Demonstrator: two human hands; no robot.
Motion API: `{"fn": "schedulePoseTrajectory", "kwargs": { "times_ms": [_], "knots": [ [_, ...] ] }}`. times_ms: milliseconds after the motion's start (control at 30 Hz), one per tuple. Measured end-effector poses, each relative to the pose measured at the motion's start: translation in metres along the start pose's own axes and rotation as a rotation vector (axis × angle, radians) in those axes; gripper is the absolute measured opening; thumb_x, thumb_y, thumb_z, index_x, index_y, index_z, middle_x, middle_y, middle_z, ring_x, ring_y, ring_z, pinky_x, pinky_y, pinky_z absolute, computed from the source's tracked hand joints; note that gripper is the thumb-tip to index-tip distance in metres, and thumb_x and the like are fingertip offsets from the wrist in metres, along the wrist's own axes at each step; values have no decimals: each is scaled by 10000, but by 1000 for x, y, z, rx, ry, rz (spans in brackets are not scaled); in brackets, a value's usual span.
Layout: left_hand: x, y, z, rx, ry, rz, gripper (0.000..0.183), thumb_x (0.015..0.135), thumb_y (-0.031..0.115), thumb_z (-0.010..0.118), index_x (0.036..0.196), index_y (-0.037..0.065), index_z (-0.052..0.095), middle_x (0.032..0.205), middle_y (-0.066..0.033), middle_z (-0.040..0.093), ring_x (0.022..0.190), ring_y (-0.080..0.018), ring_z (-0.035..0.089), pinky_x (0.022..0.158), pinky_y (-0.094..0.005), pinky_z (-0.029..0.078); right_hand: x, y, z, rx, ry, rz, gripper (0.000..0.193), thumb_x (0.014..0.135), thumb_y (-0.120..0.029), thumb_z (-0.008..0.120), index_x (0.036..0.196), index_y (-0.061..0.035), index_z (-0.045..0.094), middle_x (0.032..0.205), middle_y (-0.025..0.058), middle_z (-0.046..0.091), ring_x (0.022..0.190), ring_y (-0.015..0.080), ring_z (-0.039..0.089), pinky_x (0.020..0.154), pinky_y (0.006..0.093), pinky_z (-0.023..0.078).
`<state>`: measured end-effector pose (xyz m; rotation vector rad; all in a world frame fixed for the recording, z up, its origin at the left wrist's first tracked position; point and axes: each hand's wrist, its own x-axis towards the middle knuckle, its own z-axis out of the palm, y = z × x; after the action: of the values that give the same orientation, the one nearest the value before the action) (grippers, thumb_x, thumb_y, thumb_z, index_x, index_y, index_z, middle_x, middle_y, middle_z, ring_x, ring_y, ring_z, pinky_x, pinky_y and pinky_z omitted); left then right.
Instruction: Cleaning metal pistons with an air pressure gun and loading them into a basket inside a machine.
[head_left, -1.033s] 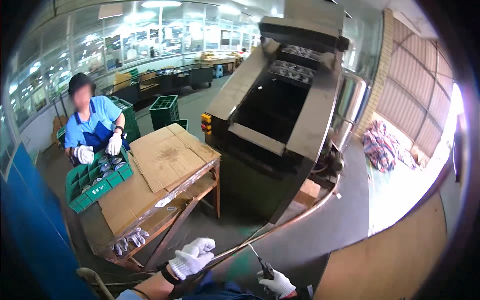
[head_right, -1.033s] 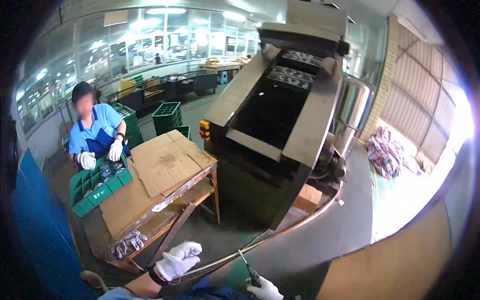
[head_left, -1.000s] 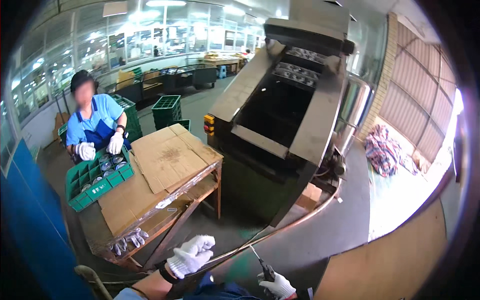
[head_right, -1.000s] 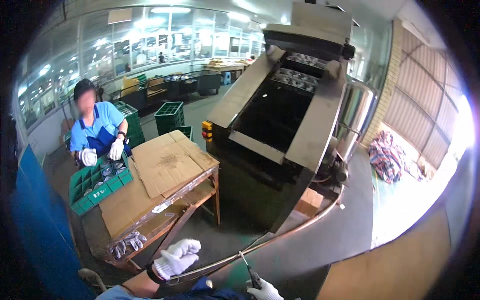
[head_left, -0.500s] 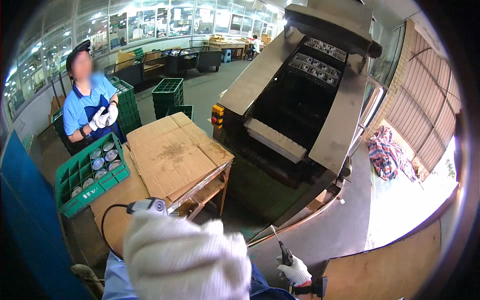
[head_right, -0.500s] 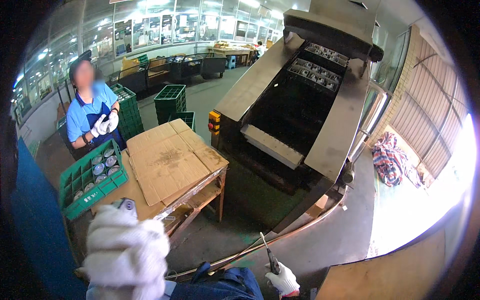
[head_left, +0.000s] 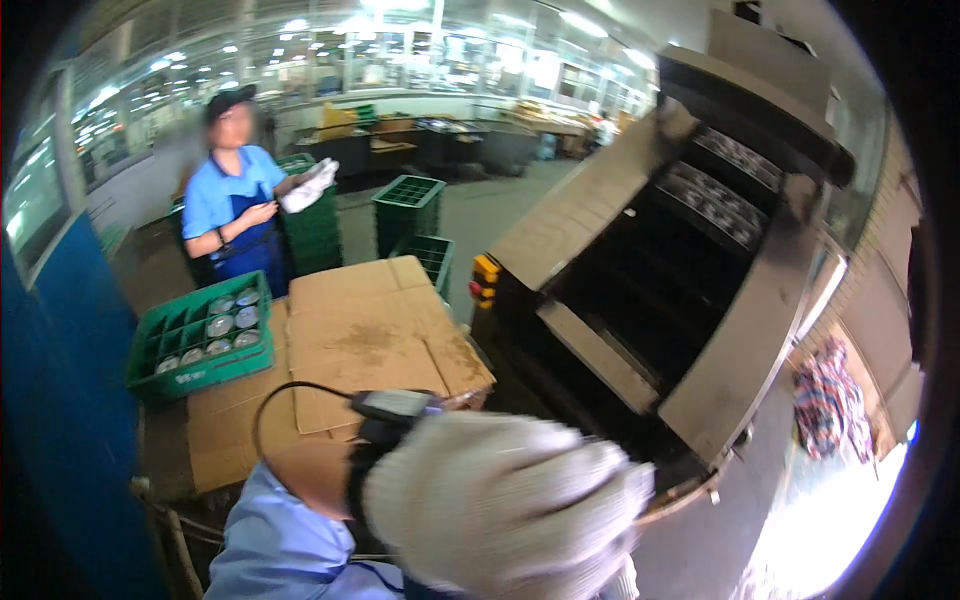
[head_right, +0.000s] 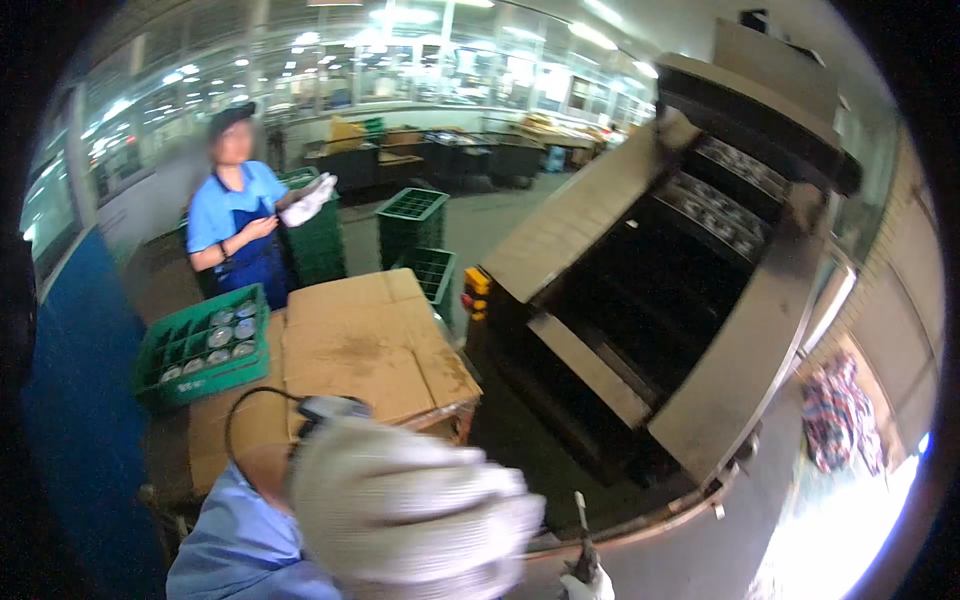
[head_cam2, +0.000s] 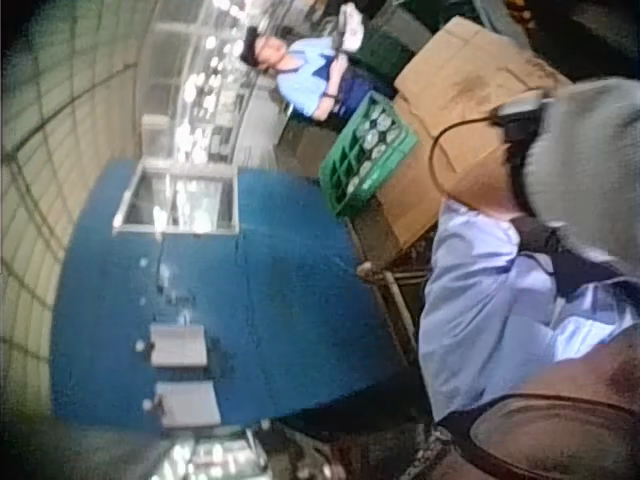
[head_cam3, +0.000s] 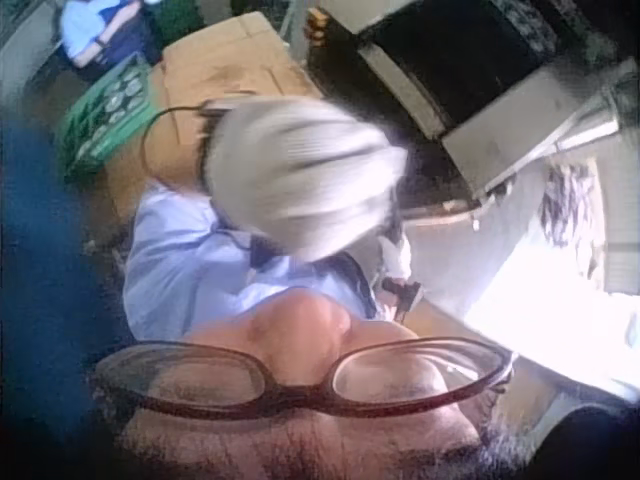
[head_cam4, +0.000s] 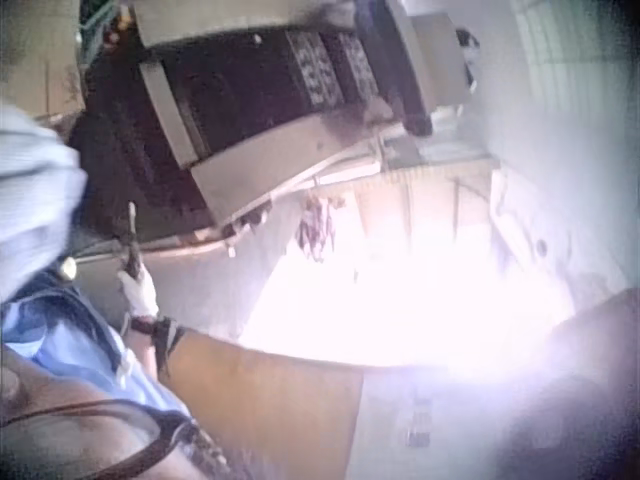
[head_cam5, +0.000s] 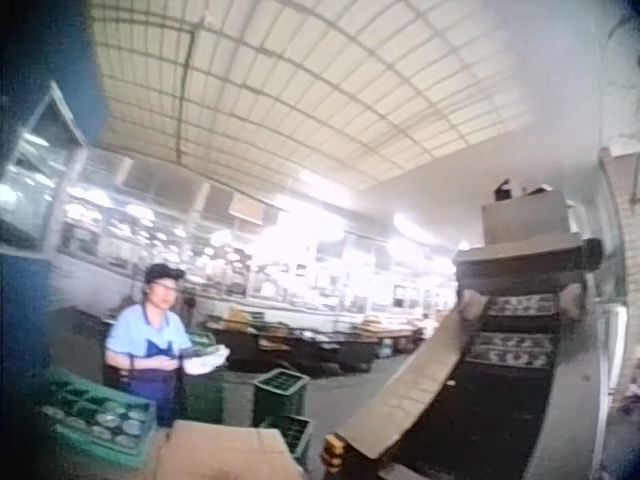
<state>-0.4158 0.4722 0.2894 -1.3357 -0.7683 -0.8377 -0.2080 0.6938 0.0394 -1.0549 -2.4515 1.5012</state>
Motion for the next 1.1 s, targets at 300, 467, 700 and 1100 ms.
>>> {"fn": "schedulePoseTrajectory", "kwargs": {
  "times_ms": [300,467,700,1100],
  "knots": [
    [-37,35,105,-417,-570,-573,186,862,241,650,787,88,726,768,-93,719,653,-257,682,693,-395,551,98,15,-62,123,50,30,542,873,-439,669,1316,-134,599,1125,158,681,977,265,659,903,370,499],
    [-31,14,126,-500,-577,-628,188,862,230,642,804,73,728,784,-106,724,676,-272,690,695,-404,555,131,-8,-84,200,153,7,468,880,-384,660,1266,-124,611,1061,135,679,904,239,649,833,351,497],
    [-47,-27,128,-592,-624,-658,194,861,215,631,828,52,731,807,-124,731,707,-293,703,699,-416,559,158,-23,-108,301,366,8,364,889,-307,648,1195,-111,627,972,103,675,803,203,634,735,324,493],
    [-128,-175,81,-410,-1473,-558,199,765,322,586,793,125,597,769,-94,600,694,-272,628,595,-425,497,254,-54,-141,516,590,-212,193,905,-174,628,1075,-88,656,820,48,668,630,140,609,567,278,488]
  ]
}}
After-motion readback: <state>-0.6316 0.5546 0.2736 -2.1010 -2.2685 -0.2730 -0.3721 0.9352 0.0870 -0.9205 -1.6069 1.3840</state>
